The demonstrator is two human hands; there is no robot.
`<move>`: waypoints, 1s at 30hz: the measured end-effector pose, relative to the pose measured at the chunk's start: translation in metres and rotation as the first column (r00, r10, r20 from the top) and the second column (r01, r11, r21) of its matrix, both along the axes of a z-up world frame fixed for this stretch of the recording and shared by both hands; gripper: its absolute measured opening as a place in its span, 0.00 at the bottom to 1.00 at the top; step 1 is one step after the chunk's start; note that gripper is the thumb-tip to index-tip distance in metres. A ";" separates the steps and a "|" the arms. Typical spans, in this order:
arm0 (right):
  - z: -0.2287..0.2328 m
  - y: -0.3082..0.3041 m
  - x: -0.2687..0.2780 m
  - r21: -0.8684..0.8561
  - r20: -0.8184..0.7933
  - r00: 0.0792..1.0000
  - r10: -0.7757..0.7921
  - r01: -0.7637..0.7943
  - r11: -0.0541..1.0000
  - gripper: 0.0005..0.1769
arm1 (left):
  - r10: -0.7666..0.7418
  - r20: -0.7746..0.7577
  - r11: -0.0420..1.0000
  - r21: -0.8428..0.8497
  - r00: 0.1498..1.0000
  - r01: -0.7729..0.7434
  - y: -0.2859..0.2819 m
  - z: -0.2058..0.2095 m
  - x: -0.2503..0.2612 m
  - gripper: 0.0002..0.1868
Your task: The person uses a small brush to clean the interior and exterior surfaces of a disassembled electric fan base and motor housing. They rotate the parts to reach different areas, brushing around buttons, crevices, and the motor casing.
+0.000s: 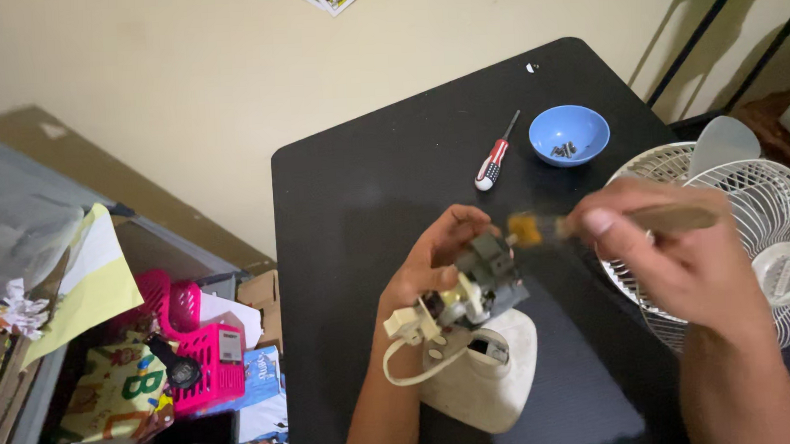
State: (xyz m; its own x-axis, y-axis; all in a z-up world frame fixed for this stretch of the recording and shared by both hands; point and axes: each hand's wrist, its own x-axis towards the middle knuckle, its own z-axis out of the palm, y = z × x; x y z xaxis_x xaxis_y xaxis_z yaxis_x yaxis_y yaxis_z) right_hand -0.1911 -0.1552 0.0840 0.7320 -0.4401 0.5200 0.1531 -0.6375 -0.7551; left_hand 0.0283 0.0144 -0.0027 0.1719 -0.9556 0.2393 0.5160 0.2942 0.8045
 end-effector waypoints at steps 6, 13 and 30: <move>-0.003 0.045 0.005 -0.204 0.088 0.973 0.215 -0.193 0.960 0.07 | 0.163 -0.121 0.987 0.025 0.979 -0.162 0.000 0.004 0.003 0.44; -0.035 0.071 0.019 -0.220 0.122 0.950 0.288 -0.257 0.941 0.09 | 0.332 0.147 0.941 0.013 0.932 -0.338 -0.001 0.003 0.009 0.40; -0.040 0.096 0.022 0.015 0.213 0.939 0.271 -0.280 0.960 0.09 | 0.590 0.054 0.805 0.029 0.805 -0.592 -0.009 -0.005 0.012 0.25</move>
State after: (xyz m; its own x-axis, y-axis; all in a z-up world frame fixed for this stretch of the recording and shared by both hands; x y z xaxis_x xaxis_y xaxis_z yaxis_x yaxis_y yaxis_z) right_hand -0.1693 -0.0590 0.0442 0.7063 -0.2626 0.6574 0.4739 -0.5145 -0.7146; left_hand 0.0399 0.0056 -0.0074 0.6982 -0.6812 0.2201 0.2202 0.4969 0.8394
